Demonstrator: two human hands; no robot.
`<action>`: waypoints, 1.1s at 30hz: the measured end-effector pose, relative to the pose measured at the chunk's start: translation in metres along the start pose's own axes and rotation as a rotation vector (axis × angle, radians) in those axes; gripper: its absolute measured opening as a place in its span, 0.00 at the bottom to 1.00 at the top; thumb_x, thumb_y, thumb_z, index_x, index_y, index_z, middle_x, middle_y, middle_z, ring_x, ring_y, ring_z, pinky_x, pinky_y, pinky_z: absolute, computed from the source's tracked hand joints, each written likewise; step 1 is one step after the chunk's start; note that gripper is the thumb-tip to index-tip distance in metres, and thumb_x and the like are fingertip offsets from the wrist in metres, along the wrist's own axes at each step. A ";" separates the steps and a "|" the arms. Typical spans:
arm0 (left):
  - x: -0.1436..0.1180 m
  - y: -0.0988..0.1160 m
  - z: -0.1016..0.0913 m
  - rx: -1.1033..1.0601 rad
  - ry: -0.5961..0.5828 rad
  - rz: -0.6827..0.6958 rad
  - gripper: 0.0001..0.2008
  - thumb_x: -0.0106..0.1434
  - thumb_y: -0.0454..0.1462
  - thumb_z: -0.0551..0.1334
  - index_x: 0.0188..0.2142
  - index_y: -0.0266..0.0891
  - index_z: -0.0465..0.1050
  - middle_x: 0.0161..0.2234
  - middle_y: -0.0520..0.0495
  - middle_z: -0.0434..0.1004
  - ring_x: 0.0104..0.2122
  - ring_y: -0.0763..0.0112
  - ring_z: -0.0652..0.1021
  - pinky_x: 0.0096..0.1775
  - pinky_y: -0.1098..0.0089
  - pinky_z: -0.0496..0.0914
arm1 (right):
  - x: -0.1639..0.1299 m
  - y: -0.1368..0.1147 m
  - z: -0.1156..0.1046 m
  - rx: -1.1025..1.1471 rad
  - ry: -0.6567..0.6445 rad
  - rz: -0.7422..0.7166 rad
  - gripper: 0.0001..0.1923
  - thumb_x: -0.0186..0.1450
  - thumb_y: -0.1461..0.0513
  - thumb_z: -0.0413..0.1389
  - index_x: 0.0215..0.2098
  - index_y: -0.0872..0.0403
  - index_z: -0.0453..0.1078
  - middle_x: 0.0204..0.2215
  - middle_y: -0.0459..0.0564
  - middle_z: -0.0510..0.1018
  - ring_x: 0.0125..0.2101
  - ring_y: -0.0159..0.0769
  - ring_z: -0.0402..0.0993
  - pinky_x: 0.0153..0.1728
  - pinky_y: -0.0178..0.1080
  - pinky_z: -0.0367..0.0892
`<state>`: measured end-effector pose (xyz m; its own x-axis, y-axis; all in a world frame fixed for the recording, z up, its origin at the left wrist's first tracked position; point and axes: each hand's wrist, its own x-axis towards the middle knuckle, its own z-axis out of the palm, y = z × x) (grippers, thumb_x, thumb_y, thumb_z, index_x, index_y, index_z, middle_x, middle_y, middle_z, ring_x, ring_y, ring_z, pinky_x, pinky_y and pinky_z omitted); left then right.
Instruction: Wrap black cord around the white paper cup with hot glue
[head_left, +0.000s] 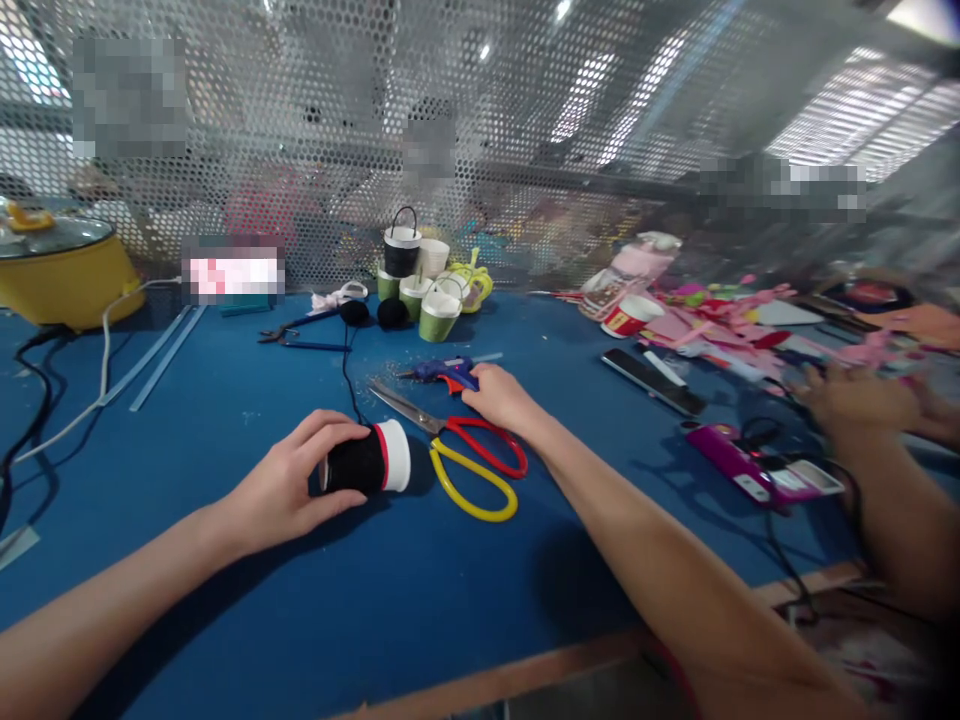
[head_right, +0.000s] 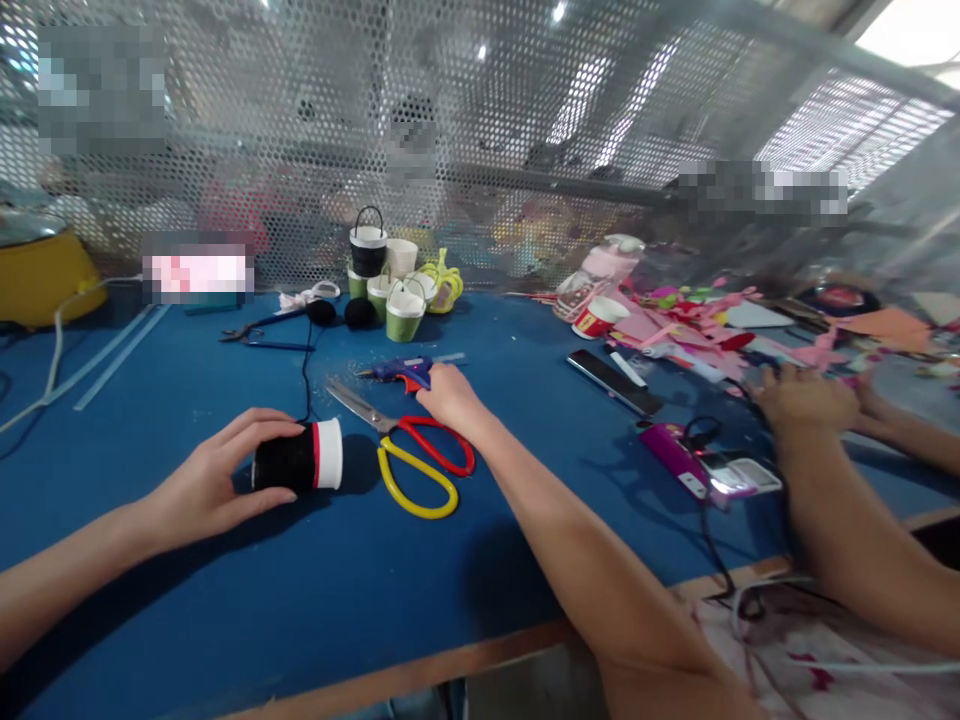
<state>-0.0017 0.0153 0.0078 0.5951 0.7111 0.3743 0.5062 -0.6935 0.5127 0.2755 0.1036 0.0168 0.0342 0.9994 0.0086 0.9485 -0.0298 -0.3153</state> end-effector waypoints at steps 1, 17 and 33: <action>0.000 0.000 0.000 0.014 0.007 0.000 0.21 0.58 0.39 0.60 0.50 0.40 0.59 0.48 0.41 0.63 0.47 0.61 0.69 0.47 0.61 0.68 | -0.003 -0.002 -0.002 0.018 0.011 0.019 0.13 0.53 0.66 0.55 0.38 0.61 0.67 0.36 0.60 0.75 0.38 0.45 0.72 0.35 0.40 0.66; 0.003 -0.009 -0.005 0.004 0.067 -0.026 0.21 0.59 0.39 0.60 0.50 0.40 0.60 0.49 0.40 0.64 0.49 0.59 0.68 0.49 0.58 0.66 | -0.090 -0.047 -0.046 0.344 -0.104 -0.340 0.09 0.58 0.58 0.53 0.26 0.55 0.70 0.16 0.43 0.71 0.17 0.29 0.65 0.20 0.32 0.62; 0.005 -0.010 -0.007 -0.054 0.087 -0.058 0.21 0.58 0.40 0.61 0.50 0.40 0.60 0.48 0.41 0.65 0.48 0.60 0.69 0.49 0.58 0.66 | -0.096 -0.043 -0.047 0.083 -0.002 -0.656 0.10 0.60 0.61 0.49 0.29 0.50 0.72 0.24 0.51 0.76 0.24 0.37 0.71 0.26 0.38 0.68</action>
<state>-0.0081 0.0261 0.0099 0.5077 0.7592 0.4072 0.5029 -0.6450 0.5754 0.2465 0.0084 0.0740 -0.5431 0.8098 0.2218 0.7453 0.5866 -0.3170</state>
